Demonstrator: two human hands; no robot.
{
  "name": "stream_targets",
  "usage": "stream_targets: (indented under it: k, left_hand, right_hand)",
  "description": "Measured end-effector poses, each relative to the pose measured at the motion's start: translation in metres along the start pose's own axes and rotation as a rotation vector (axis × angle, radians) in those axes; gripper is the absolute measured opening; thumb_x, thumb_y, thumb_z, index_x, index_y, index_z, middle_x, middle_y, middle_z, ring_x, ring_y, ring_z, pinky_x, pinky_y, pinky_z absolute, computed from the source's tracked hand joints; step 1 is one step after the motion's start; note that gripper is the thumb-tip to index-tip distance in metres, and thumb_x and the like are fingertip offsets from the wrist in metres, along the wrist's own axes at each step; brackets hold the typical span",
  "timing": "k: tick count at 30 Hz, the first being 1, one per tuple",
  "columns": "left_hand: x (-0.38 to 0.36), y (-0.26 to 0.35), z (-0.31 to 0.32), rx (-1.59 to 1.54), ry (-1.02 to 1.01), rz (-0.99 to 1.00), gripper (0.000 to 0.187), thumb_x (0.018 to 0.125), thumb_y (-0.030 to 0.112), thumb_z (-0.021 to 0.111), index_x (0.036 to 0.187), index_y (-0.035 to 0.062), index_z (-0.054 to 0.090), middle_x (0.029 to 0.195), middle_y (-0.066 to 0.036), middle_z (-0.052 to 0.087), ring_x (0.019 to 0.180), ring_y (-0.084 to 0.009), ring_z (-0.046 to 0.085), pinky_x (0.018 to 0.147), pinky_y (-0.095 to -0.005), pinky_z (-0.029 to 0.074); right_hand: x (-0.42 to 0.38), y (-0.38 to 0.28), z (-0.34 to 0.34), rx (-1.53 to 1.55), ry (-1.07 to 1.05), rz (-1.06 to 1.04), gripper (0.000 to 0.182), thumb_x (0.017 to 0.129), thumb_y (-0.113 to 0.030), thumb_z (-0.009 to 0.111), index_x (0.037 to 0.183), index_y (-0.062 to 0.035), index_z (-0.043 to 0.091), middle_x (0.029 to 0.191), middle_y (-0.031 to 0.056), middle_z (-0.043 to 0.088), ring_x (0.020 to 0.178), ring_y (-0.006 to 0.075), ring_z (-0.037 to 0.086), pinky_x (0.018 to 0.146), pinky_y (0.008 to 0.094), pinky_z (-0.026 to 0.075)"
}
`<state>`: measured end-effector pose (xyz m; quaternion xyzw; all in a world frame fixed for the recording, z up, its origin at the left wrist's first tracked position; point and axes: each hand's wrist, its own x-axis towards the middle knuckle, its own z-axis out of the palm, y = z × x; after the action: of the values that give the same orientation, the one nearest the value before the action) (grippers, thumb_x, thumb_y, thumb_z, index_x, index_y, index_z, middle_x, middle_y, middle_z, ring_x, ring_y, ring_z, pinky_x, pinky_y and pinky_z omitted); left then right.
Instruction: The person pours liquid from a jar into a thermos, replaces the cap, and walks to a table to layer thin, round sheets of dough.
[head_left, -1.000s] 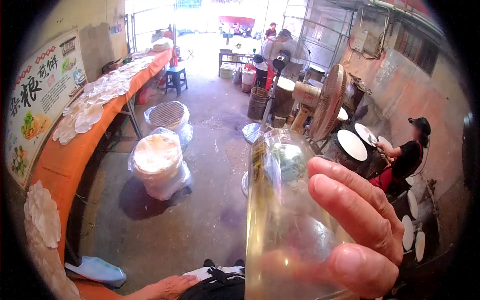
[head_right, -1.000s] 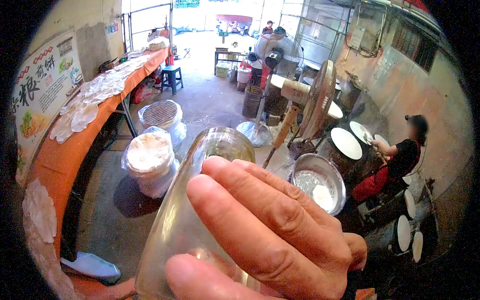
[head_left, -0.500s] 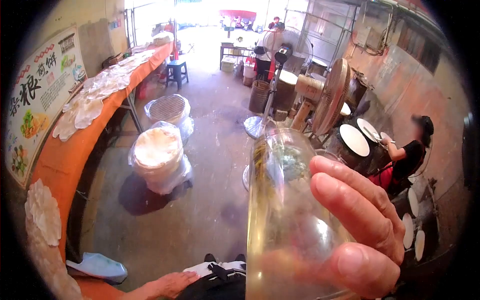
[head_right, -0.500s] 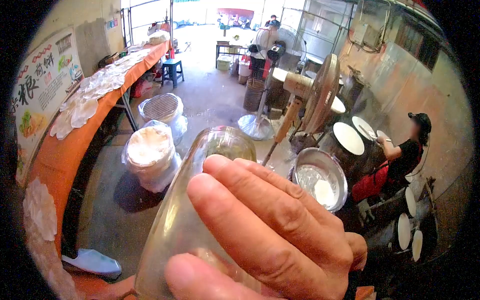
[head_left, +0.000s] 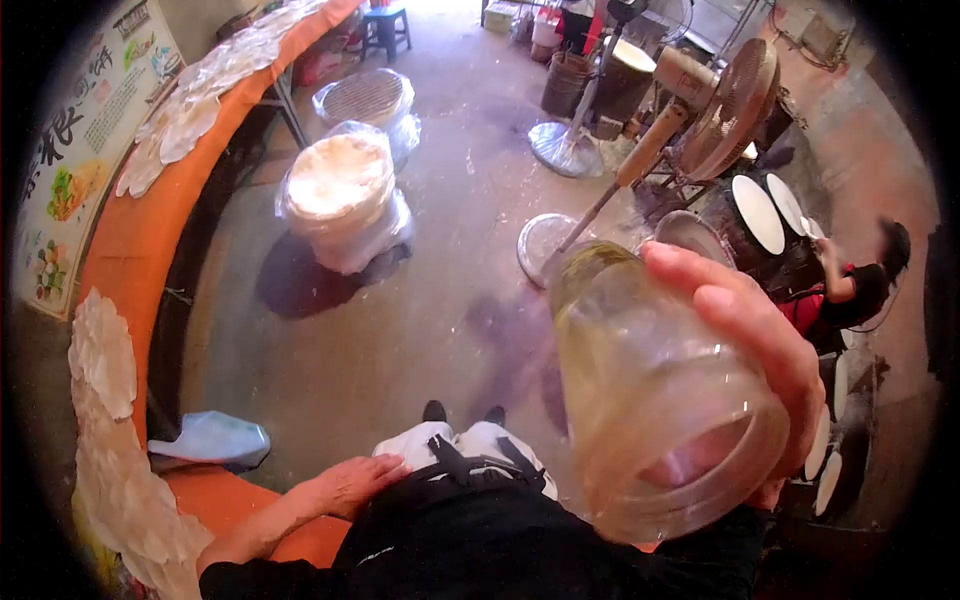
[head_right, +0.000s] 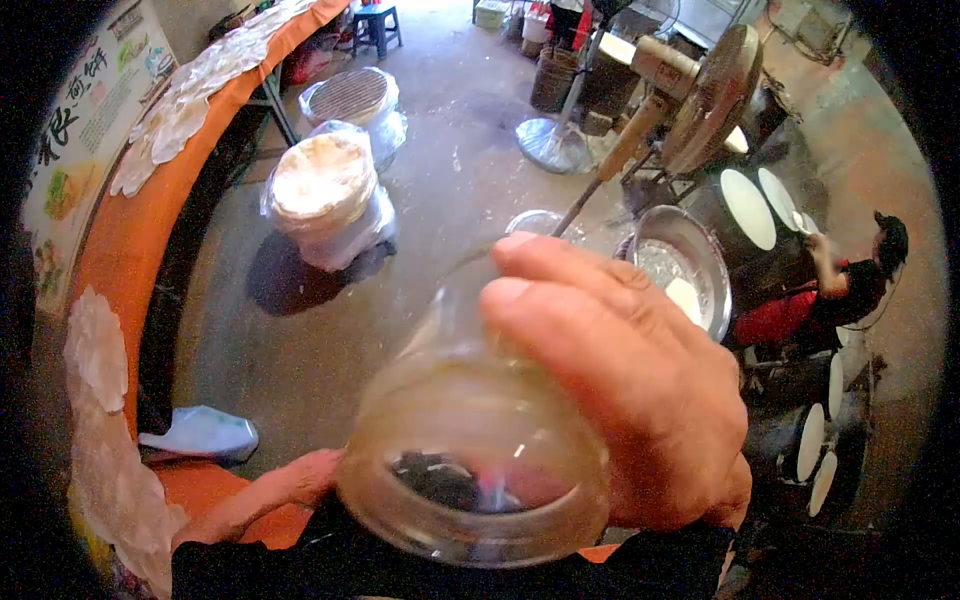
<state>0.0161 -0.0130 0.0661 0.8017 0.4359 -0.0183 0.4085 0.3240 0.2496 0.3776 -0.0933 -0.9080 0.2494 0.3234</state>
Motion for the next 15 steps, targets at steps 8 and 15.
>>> stream_targets:
  k: [8,15]
  left_hand:
    - [0.003,0.003,-0.004,-0.005,0.105,0.101,0.075,0.084,0.027,0.062,0.146,0.0019,0.03,0.141,-0.028,0.041,0.126,-0.0408,0.047,0.1,-0.046,0.042]
    - [0.005,0.001,0.002,0.025,0.124,0.101,0.07,0.086,0.031,0.059,0.145,0.0016,0.033,0.141,-0.028,0.042,0.125,-0.0407,0.048,0.1,-0.0462,0.043]
  right_hand:
    - [-0.012,0.017,0.019,-0.169,0.15,0.058,0.092,0.056,-0.02,0.093,0.131,0.0004,0.045,0.123,0.0276,0.059,0.113,0.0347,0.06,0.096,0.0439,0.05]
    - [-0.018,0.018,0.016,-0.181,0.152,0.089,0.088,0.054,-0.013,0.093,0.128,0.0011,0.049,0.123,0.026,0.06,0.114,0.032,0.06,0.097,0.042,0.049]
